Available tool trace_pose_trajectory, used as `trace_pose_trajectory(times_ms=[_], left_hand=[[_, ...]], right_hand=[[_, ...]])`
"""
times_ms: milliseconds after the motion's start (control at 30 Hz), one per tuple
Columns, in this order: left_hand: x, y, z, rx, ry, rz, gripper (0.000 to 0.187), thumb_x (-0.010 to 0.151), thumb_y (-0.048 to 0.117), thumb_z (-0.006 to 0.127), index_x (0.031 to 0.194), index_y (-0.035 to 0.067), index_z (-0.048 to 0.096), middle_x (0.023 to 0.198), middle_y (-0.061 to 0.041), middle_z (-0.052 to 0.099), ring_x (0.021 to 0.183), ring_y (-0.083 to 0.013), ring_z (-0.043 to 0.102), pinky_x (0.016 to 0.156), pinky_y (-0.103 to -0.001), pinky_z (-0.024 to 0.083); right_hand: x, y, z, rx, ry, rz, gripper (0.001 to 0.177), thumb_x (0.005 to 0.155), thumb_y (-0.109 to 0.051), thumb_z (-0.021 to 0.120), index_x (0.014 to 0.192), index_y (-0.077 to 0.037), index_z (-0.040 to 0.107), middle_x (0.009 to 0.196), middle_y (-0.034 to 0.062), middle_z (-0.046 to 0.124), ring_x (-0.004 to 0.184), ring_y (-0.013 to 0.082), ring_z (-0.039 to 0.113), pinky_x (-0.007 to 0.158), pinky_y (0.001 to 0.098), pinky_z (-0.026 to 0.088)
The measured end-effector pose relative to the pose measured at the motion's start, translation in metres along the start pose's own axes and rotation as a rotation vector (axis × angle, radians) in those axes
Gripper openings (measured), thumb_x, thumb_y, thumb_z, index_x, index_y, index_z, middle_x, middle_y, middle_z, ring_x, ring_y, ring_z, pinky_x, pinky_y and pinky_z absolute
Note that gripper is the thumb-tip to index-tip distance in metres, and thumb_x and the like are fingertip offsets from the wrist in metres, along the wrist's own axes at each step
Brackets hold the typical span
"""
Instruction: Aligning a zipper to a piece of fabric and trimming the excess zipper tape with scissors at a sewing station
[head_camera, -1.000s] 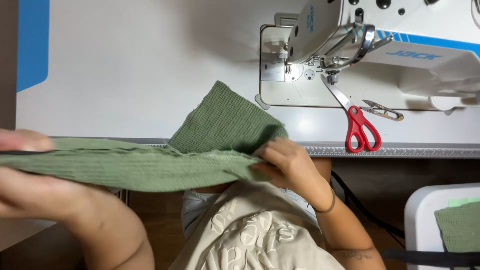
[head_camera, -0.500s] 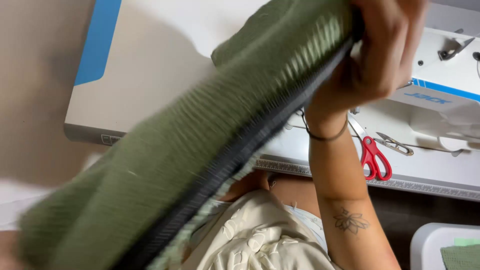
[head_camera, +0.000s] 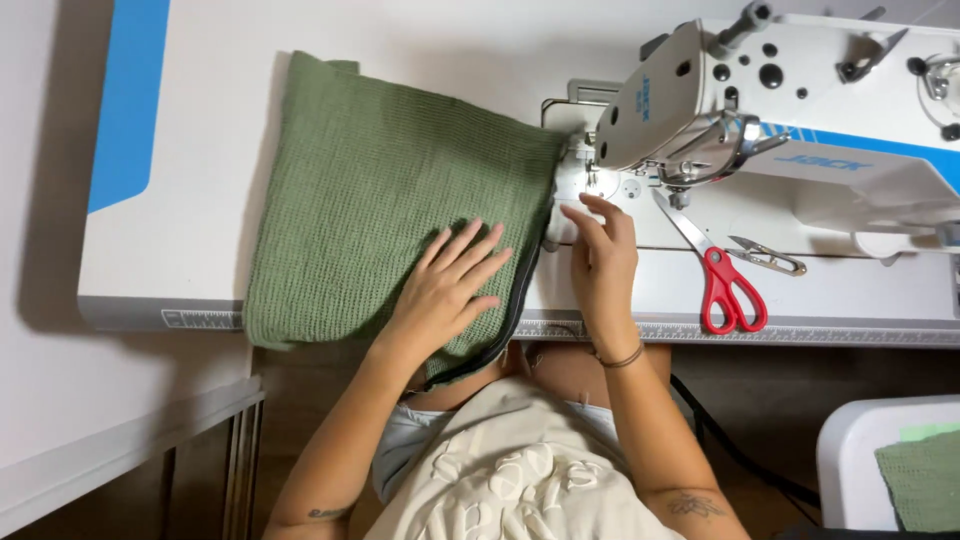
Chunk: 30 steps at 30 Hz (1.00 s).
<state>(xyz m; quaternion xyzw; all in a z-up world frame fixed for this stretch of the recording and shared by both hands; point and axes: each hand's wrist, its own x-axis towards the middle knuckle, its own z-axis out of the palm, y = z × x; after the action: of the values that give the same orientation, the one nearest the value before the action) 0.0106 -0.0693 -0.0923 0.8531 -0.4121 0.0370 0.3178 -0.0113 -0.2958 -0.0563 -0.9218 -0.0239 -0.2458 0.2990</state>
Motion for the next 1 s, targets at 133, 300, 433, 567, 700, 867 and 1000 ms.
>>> trace_pose_trajectory(times_ms=[133, 300, 433, 567, 700, 867, 1000], left_hand=[[-0.007, 0.039, 0.03, 0.25, 0.045, -0.092, 0.062, 0.091, 0.036, 0.07, 0.147, 0.017, 0.053, 0.162, -0.013, 0.038, 0.145, -0.0337, 0.038, 0.113, -0.054, 0.034], [-0.005, 0.052, 0.036, 0.233, 0.044, -0.138, 0.045, 0.095, 0.043, 0.063, 0.131, 0.017, 0.063, 0.139, -0.01, 0.053, 0.12, -0.0288, 0.055, 0.089, -0.043, 0.048], [0.038, -0.003, 0.042, 0.094, 0.183, -0.207, 0.025, 0.101, 0.033, 0.062, 0.117, 0.017, 0.072, 0.12, -0.007, 0.063, 0.11, -0.0238, 0.062, 0.087, -0.037, 0.051], [0.08, -0.034, 0.027, 0.186, 0.273, -0.211, 0.04, 0.089, 0.031, 0.078, 0.121, 0.009, 0.068, 0.121, -0.009, 0.057, 0.11, -0.0278, 0.057, 0.085, -0.041, 0.051], [0.092, -0.041, 0.027, -0.09, 0.157, -0.2, 0.056, 0.085, 0.026, 0.085, 0.13, 0.005, 0.06, 0.122, -0.011, 0.053, 0.109, -0.0301, 0.055, 0.09, -0.044, 0.048], [0.101, -0.026, -0.003, -0.234, 0.002, -0.191, 0.089, 0.075, 0.016, 0.092, 0.148, 0.0, 0.044, 0.125, -0.022, 0.057, 0.112, -0.0424, 0.061, 0.094, -0.051, 0.05], [0.129, -0.022, -0.003, 0.032, -0.093, 0.049, 0.083, 0.058, 0.027, 0.097, 0.129, 0.005, 0.059, 0.12, -0.016, 0.061, 0.115, -0.0331, 0.06, 0.096, -0.044, 0.047]], right_hand=[[-0.011, 0.006, 0.017, 0.058, 0.026, 0.194, 0.041, 0.102, -0.03, 0.074, 0.121, 0.005, 0.066, 0.096, 0.015, 0.064, 0.078, 0.0281, 0.064, 0.065, 0.0385, 0.056], [-0.02, 0.018, 0.026, -0.022, -0.017, 0.142, 0.027, 0.091, -0.011, 0.083, 0.114, -0.002, 0.071, 0.088, 0.0059, 0.062, 0.079, 0.0237, 0.063, 0.064, 0.034, 0.056], [-0.027, 0.02, 0.023, -0.035, -0.077, 0.135, 0.007, 0.094, -0.011, 0.079, 0.098, -0.01, 0.073, 0.082, -0.0024, 0.063, 0.075, 0.0146, 0.06, 0.063, 0.0266, 0.053], [-0.018, 0.011, 0.017, 0.019, -0.079, 0.114, 0.012, 0.092, -0.01, 0.081, 0.097, -0.008, 0.07, 0.085, 0.0024, 0.061, 0.072, 0.0185, 0.067, 0.056, 0.0294, 0.053], [0.01, 0.013, 0.024, 0.04, -0.105, -0.018, 0.043, 0.093, 0.0, 0.075, 0.134, -0.002, 0.06, 0.129, 0.0175, 0.061, 0.084, 0.033, 0.07, 0.066, 0.0435, 0.063], [0.012, 0.043, 0.028, -0.127, -0.126, -0.07, 0.013, 0.089, -0.007, 0.08, 0.096, -0.012, 0.071, 0.089, -0.0019, 0.062, 0.08, 0.023, 0.069, 0.068, 0.0333, 0.058], [0.01, 0.041, -0.005, -0.168, 0.045, -0.075, 0.009, 0.097, -0.005, 0.076, 0.101, -0.009, 0.069, 0.089, 0.0041, 0.062, 0.079, 0.0254, 0.068, 0.068, 0.0352, 0.057]])
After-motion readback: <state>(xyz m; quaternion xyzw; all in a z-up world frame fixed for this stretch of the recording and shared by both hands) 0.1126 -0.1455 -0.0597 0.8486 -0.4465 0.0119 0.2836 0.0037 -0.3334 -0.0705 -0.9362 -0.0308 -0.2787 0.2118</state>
